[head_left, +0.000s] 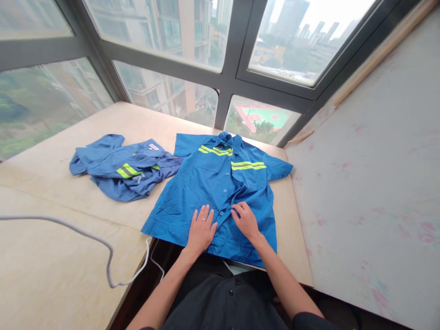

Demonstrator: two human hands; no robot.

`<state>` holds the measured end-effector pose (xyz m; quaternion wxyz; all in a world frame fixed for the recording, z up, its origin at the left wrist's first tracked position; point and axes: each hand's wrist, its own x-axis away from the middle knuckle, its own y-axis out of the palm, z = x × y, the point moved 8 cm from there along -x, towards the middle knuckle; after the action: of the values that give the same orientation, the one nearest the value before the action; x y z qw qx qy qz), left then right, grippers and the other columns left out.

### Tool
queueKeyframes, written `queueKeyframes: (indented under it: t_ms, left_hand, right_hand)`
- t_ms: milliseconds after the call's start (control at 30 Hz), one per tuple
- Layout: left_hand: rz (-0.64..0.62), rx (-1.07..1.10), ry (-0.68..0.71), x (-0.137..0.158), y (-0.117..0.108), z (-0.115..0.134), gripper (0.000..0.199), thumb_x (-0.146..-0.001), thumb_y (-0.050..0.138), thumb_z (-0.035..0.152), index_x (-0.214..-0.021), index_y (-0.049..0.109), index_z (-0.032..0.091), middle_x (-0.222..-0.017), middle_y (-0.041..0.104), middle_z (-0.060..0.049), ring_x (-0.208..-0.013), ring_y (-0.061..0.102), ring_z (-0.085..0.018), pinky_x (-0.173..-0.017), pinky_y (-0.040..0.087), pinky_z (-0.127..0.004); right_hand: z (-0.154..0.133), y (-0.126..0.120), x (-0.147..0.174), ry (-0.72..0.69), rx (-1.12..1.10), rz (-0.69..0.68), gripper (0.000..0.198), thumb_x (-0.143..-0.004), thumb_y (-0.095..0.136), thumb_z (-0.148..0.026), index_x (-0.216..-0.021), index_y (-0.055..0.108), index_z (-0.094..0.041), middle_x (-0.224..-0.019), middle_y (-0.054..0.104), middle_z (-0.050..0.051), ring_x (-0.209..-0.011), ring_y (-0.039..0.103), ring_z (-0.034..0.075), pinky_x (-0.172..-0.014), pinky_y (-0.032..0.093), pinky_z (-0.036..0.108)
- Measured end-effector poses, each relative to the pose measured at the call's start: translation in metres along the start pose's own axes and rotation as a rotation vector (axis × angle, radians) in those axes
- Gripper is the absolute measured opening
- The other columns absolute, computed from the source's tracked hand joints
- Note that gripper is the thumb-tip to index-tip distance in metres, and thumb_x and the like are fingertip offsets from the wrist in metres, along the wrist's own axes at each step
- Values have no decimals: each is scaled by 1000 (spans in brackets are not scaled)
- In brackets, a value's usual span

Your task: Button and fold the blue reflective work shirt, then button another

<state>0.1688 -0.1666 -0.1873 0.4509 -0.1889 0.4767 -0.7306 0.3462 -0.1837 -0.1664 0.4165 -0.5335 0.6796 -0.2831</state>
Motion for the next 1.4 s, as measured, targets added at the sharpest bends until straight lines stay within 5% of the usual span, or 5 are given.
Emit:
queueKeyframes:
  t_ms: [333, 867, 1000, 1133, 1400]
  left_hand:
    - [405, -128, -469, -5, -98, -113, 50, -90, 52, 35, -132, 53, 8, -138, 54, -24, -136, 45, -35, -111, 37, -51]
    - [49, 199, -836, 28, -97, -189, 23, -86, 44, 21, -103, 60, 19, -80, 71, -7, -79, 69, -24, -71, 52, -31]
    - [-22, -47, -827, 36, -98, -182, 31, -86, 43, 20, -111, 60, 17, -96, 71, -15, -93, 69, -31, -78, 52, -39]
    - [202, -232, -649, 18, -113, -145, 45, -84, 47, 21, -126, 54, 7, -120, 63, -24, -114, 61, -37, -94, 50, -49]
    - [141, 129, 1, -47, -53, -31, 35, -92, 47, 20, -124, 62, 18, -128, 62, -13, -121, 57, -24, -107, 46, -40]
  right_hand:
    - [70, -29, 27, 147, 221, 261, 51, -98, 40, -46, -134, 51, -12, -132, 54, 23, -126, 49, 34, -104, 43, 55]
    - [136, -53, 73, 269, 335, 271, 61, -98, 34, -53, -130, 56, -6, -137, 53, 28, -128, 50, 36, -104, 43, 55]
    - [142, -55, 80, 268, 331, 253, 63, -99, 33, -55, -130, 56, -5, -138, 53, 27, -128, 50, 36, -106, 43, 54]
    - [140, -54, 82, 240, 340, 256, 61, -99, 32, -54, -128, 57, -7, -138, 54, 26, -127, 52, 35, -104, 44, 54]
    - [137, -53, 74, 318, 344, 222, 52, -97, 37, -43, -126, 58, -7, -134, 56, 26, -128, 51, 36, -106, 42, 57]
